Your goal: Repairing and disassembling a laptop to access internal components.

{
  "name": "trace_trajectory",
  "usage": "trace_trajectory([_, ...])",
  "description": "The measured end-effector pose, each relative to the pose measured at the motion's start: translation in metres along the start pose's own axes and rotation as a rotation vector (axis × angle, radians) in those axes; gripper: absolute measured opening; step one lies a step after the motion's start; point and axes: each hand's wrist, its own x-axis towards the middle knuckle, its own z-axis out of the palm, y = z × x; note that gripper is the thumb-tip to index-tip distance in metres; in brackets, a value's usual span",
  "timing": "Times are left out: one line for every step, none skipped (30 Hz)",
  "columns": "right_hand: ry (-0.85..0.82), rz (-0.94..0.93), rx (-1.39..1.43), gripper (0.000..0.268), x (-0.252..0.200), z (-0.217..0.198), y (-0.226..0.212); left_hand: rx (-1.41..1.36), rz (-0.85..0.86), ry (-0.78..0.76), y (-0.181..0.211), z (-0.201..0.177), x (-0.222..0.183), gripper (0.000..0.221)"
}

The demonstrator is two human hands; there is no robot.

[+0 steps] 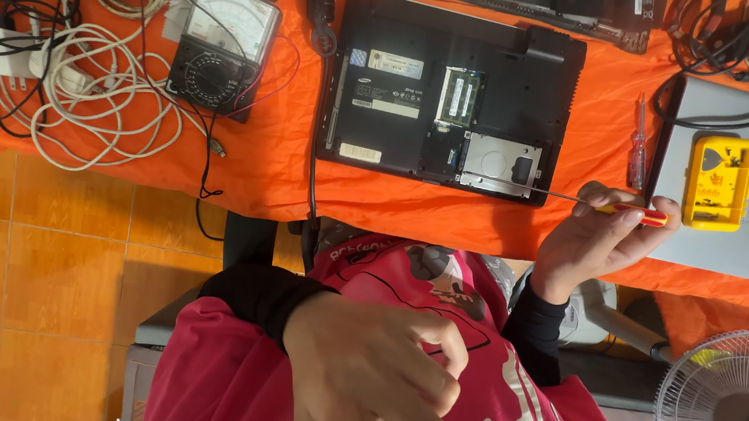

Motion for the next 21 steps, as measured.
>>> trace_trajectory([0.000, 0.000, 0.003, 0.024, 0.000, 0.001, -0.001, 0.002, -0.001, -0.002, 0.001, 0.001, -0.001, 0.036])
trace_trajectory([0.001, 0.002, 0.001, 0.024, -0.001, 0.002, -0.001, 0.003, -0.001, 0.004, 0.001, 0.001, -0.001, 0.037])
trace_trajectory([0.002, 0.005, -0.002, 0.024, -0.001, 0.003, -0.003, 0.003, -0.002, 0.011, 0.002, 0.002, -0.002, 0.038])
trace_trajectory([0.002, 0.006, 0.000, 0.024, -0.001, 0.001, -0.001, 0.004, -0.003, 0.011, 0.003, 0.000, -0.001, 0.038])
trace_trajectory([0.002, 0.009, 0.012, 0.024, -0.001, -0.001, 0.000, 0.003, -0.005, 0.012, 0.004, -0.001, -0.001, 0.038])
trace_trajectory([0.002, 0.011, 0.024, 0.024, -0.001, -0.004, 0.001, 0.002, -0.006, 0.014, 0.004, -0.003, -0.001, 0.038])
trace_trajectory([0.004, 0.012, 0.028, 0.024, -0.002, -0.003, -0.001, 0.004, -0.010, 0.011, 0.007, -0.007, 0.001, 0.038])
trace_trajectory([0.010, 0.027, 0.026, 0.024, -0.003, -0.001, -0.004, 0.065, -0.015, 0.053, 0.010, -0.012, 0.003, 0.037])
trace_trajectory([0.019, 0.034, 0.026, 0.024, -0.003, 0.001, -0.005, 0.127, -0.015, 0.086, 0.012, -0.018, 0.006, 0.036])
trace_trajectory([0.024, 0.028, 0.033, 0.024, -0.002, 0.001, -0.003, 0.128, -0.014, 0.076, 0.014, -0.024, 0.008, 0.036])
trace_trajectory([0.010, 0.022, 0.026, 0.024, -0.002, -0.001, -0.002, 0.288, -0.021, 0.208, 0.016, -0.029, 0.011, 0.037])
trace_trajectory([-0.003, 0.016, 0.020, 0.024, -0.003, -0.002, -0.001, 0.446, -0.033, 0.339, 0.018, -0.034, 0.015, 0.040])
trace_trajectory([0.006, 0.006, 0.026, 0.024, -0.003, -0.005, 0.001, 0.444, -0.028, 0.325, 0.013, -0.042, 0.009, 0.040])
trace_trajectory([0.002, 0.017, 0.045, 0.023, -0.004, -0.008, 0.003, 0.598, -0.075, 0.419, 0.008, -0.051, 0.004, 0.034])
trace_trajectory([-0.004, 0.029, 0.063, 0.023, -0.004, -0.010, 0.005, 0.751, -0.123, 0.513, 0.004, -0.059, -0.001, 0.036])
trace_trajectory([0.004, 0.020, 0.070, 0.023, -0.004, -0.009, 0.003, 0.750, -0.117, 0.501, 0.000, -0.073, -0.003, 0.036])
trace_trajectory([-0.012, 0.014, 0.048, 0.023, -0.004, -0.007, 0.002, 0.854, -0.231, 0.464, -0.004, -0.087, -0.005, 0.035])
trace_trajectory([-0.028, 0.008, 0.026, 0.022, -0.003, -0.004, 0.000, 0.956, -0.345, 0.428, -0.008, -0.102, -0.006, 0.035])
trace_trajectory([-0.023, -0.004, 0.034, 0.022, -0.003, -0.004, 0.001, 0.960, -0.333, 0.417, -0.019, -0.112, -0.015, 0.035])
trace_trajectory([-0.020, 0.011, 0.046, 0.022, -0.003, -0.004, 0.001, 1.024, -0.367, 0.420, -0.031, -0.123, -0.023, 0.032])
trace_trajectory([-0.020, 0.028, 0.056, 0.022, -0.004, -0.005, 0.001, 1.087, -0.403, 0.426, -0.042, -0.132, -0.032, 0.029])
